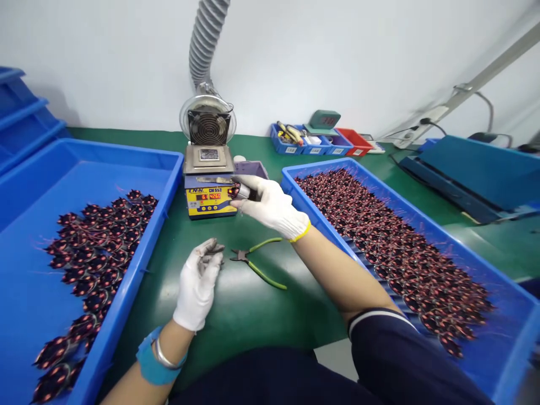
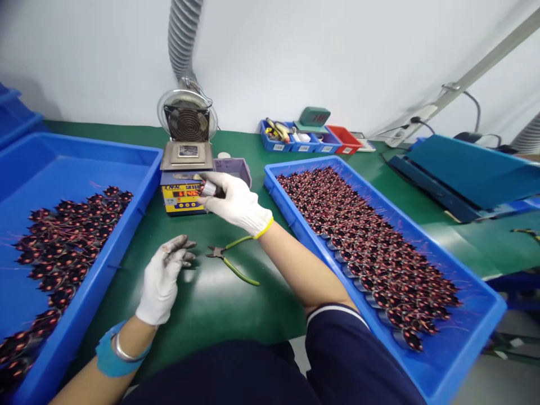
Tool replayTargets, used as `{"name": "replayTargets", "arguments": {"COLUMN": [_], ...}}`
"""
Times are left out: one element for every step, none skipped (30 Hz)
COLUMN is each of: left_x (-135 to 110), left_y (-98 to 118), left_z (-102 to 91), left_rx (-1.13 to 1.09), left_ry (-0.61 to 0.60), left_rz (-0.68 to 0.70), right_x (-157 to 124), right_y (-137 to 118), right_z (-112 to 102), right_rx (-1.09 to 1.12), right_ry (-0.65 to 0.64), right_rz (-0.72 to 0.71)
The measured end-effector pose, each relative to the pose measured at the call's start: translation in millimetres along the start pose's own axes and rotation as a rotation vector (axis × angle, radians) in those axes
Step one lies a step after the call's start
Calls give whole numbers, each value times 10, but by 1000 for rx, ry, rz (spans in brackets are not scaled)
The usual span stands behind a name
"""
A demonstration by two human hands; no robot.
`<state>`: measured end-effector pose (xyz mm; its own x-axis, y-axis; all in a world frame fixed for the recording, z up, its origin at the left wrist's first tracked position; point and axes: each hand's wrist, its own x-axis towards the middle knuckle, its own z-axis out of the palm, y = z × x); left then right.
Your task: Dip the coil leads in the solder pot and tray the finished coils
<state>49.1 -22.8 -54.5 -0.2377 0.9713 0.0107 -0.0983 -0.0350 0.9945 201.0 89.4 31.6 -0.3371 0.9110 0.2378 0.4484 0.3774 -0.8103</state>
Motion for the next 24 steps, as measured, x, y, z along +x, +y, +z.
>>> {"name": "replayTargets", "arguments": {"left_x": [30,61,90,115,135,147,152,151,144,132,116,98,78,58,38,22,11,9,16,35,65,104,149,195], "left_y": [23,48,72,95,115,131,142,150,154,157,159,161,165,169,175,181,186,192,197,202,209,217,226,236], "left_z": [-20,-44,-70,-95,-118,-135,-148,-154,-156,-154,-148,-139,-127,-112,-94,-74,-55,-40,-33,-36,-51,-78,-113,-153], "left_rx": [-72,-152,-229,-293,-338,-362,-365,-353,-336,-321,-311,-310,-321,-339,-360,-382,-401,-417,-433,-453,-478,-505,-536,-566], "left_ry": [23,46,66,82,97,108,117,125,130,133,137,141,145,152,163,180,201,225,253,281,308,335,363,392], "left_rz": [-9,-17,-23,-29,-37,-50,-70,-92,-113,-131,-141,-145,-146,-147,-147,-145,-141,-134,-126,-119,-114,-112,-112,-113], "right_x": [33,21,-29,-108,-204,-303,-397,-478,-542,-592,-629,-659,-684,-709,-734,-760,-784,-804,-820,-828,-829,-822,-807,-784], "right_y": [-49,-90,-118,-131,-128,-113,-90,-63,-37,-17,-2,5,6,2,-4,-11,-18,-25,-29,-33,-35,-37,-40,-44], "right_z": [4,33,82,142,205,264,313,351,377,393,403,411,421,436,457,484,515,545,573,593,605,606,597,578], "right_rx": [-31,-49,-55,-52,-45,-34,-21,-10,0,8,16,22,28,33,37,37,37,36,36,38,42,46,47,44], "right_ry": [-23,-56,-89,-118,-142,-164,-182,-197,-208,-217,-221,-221,-216,-205,-189,-172,-156,-142,-130,-122,-116,-112,-109,-108], "right_rz": [-55,-101,-132,-151,-163,-171,-178,-183,-188,-192,-193,-193,-194,-196,-195,-192,-186,-180,-176,-173,-172,-171,-165,-153]}}
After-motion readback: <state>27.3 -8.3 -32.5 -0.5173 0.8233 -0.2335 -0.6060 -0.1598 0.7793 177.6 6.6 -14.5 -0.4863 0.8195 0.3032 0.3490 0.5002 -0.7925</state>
